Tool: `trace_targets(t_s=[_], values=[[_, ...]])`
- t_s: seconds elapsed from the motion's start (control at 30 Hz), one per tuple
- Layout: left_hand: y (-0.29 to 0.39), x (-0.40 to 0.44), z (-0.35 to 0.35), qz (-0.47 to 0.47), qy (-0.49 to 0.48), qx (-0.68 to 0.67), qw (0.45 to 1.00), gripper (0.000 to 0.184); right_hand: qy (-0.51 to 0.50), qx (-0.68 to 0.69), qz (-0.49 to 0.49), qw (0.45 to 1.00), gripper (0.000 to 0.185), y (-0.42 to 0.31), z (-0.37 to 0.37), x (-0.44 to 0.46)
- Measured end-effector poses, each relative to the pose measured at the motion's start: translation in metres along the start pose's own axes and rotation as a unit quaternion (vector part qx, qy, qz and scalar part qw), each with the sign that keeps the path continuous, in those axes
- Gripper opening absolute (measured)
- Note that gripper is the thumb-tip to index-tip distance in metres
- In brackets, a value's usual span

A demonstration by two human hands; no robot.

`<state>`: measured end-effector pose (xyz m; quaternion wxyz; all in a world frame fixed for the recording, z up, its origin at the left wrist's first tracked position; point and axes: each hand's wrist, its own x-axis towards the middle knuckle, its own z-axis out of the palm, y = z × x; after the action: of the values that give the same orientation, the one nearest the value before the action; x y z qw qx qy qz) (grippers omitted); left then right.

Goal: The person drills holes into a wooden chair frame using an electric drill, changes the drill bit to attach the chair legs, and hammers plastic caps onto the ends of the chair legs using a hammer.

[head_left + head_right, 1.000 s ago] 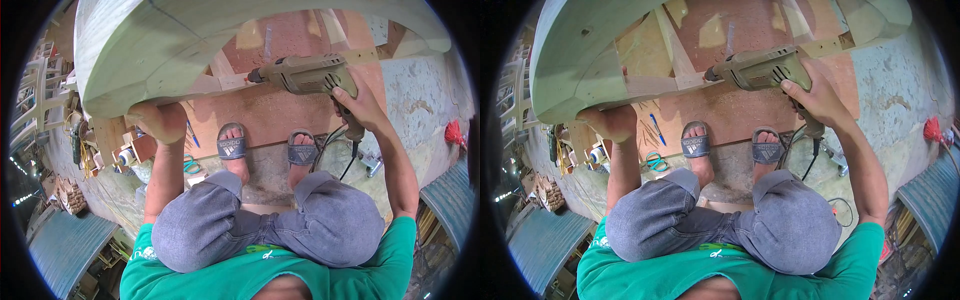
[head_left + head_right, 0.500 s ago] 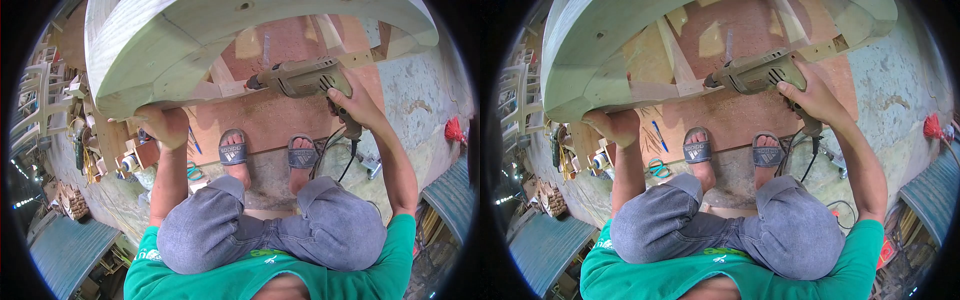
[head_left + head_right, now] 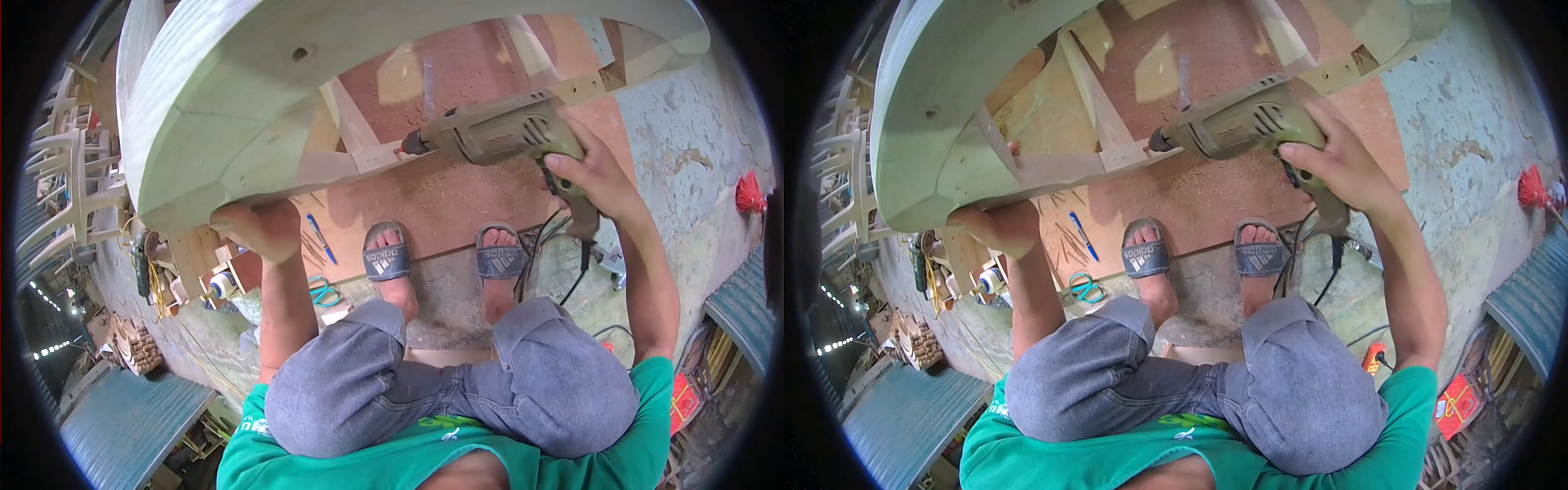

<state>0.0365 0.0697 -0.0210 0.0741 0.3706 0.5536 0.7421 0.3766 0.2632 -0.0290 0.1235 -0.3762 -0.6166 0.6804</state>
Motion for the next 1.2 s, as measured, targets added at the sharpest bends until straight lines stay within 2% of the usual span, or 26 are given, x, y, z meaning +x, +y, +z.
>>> trace_targets(t_s=[0.03,0.13,0.47,0.57,0.97,1.2], values=[[-0.001,0.000,-0.002,-0.002,0.002,0.003,1.000,0.080,0.007,0.014,-0.018,1.000,0.059,-0.001,0.000,-0.006],[-0.004,-0.002,-0.008,-0.009,0.007,0.005,1.000,0.080,0.056,0.027,0.036,0.997,0.053,-0.018,0.000,-0.031],[-0.007,-0.002,-0.015,-0.075,0.056,-0.040,0.995,0.079,0.022,0.075,0.046,0.996,0.050,-0.016,0.016,-0.031],[-0.006,-0.003,-0.013,-0.076,0.045,-0.043,0.995,0.079,0.005,0.061,0.039,0.997,0.050,-0.014,0.016,-0.028],[-0.001,-0.006,-0.007,-0.085,0.042,-0.033,0.995,0.080,-0.004,0.045,0.045,0.998,0.062,-0.013,0.010,-0.016],[-0.008,-0.007,-0.017,-0.082,0.034,-0.048,0.995,0.080,0.007,0.134,0.094,0.987,0.072,0.012,0.006,-0.012]])
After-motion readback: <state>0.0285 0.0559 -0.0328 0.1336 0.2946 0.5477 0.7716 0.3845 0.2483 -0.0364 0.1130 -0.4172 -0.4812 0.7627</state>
